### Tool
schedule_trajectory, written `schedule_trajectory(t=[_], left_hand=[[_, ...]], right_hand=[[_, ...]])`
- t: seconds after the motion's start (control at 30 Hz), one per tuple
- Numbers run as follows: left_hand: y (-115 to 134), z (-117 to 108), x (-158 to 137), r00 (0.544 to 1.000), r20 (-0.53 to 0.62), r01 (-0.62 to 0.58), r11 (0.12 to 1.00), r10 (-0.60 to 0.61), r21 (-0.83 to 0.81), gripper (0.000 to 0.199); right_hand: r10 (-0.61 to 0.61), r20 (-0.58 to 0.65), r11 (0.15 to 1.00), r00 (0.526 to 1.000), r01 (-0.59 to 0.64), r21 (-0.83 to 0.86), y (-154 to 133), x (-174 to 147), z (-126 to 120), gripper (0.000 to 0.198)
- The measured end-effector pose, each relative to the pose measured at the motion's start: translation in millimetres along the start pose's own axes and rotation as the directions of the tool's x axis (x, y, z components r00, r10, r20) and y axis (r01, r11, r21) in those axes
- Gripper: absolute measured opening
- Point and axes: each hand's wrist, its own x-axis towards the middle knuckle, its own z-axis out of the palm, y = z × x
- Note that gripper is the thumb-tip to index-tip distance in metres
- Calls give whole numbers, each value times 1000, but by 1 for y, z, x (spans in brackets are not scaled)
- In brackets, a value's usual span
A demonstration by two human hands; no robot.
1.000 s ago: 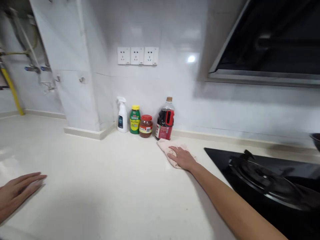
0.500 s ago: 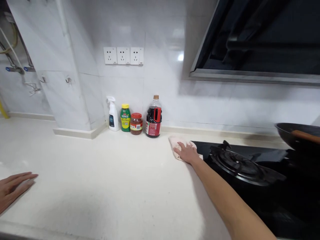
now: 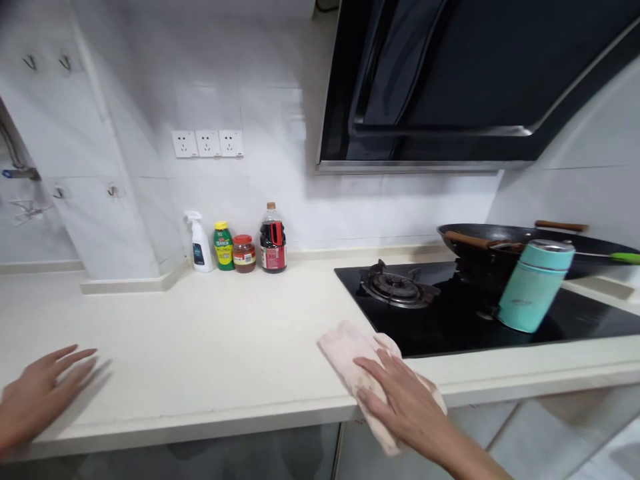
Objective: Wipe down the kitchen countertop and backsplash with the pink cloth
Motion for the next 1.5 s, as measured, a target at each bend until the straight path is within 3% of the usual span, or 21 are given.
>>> schedule_trajectory(t=[0.17,0.27,0.3,0.37,0.4,0.43,0.47,0.5,0.6,0.67,0.73,0.8,0.9,1.03,1.17,1.3,1.5], left_hand=[[115,19,-28,943,110,-272,917,314,-291,54],[183,24,-47,879,134,-389,850,458,-356,47],[199,24,-52,858,147,-417,836,491,-357,46],[221,22,-58,836,167,-448,827,522,-341,44],[226,20,-60,834,172,-454,828,525,-329,44],[229,18,-61,835,173,-454,832,522,-318,44],[229,16,-61,839,172,-452,837,516,-309,45],[229,14,-62,842,171,-450,840,512,-302,45],[224,13,-61,844,161,-457,844,511,-281,46],[222,17,-62,845,150,-466,845,513,-262,45],[220,24,-63,848,132,-476,846,514,-241,44],[217,31,-64,847,101,-492,842,521,-222,44],[214,40,-63,842,42,-521,832,538,-192,44],[214,38,-62,840,-13,-537,829,542,-159,42],[220,28,-61,851,4,-517,838,526,-173,40],[224,20,-60,872,66,-462,860,485,-217,40],[227,14,-58,889,181,-362,888,421,-285,40]], right_hand=[[12,-212,995,977,10,104,18,-42,1,49],[193,-304,943,933,-91,321,19,-38,-2,50],[304,-337,900,891,-154,407,19,-33,-5,52],[518,-410,802,751,-260,538,21,-18,-12,58],[571,-454,779,684,-277,562,24,-10,-17,62],[575,-498,787,649,-274,552,29,0,-22,64],[543,-529,818,652,-266,510,34,11,-26,64],[484,-526,858,699,-260,444,40,22,-28,63],[324,-300,944,897,-287,161,53,55,-27,60],[267,-116,963,957,-268,2,54,76,-21,60],[181,-3,982,983,-181,-57,51,96,-15,61],[88,76,995,993,-83,-59,46,117,-12,62],[49,124,995,991,-37,-94,44,155,-7,64],[83,119,990,989,-67,-128,48,214,4,63],[129,118,984,985,-113,-138,45,257,18,57],[107,142,991,984,-93,-101,20,265,26,57],[-69,199,998,978,65,25,-48,227,27,61]])
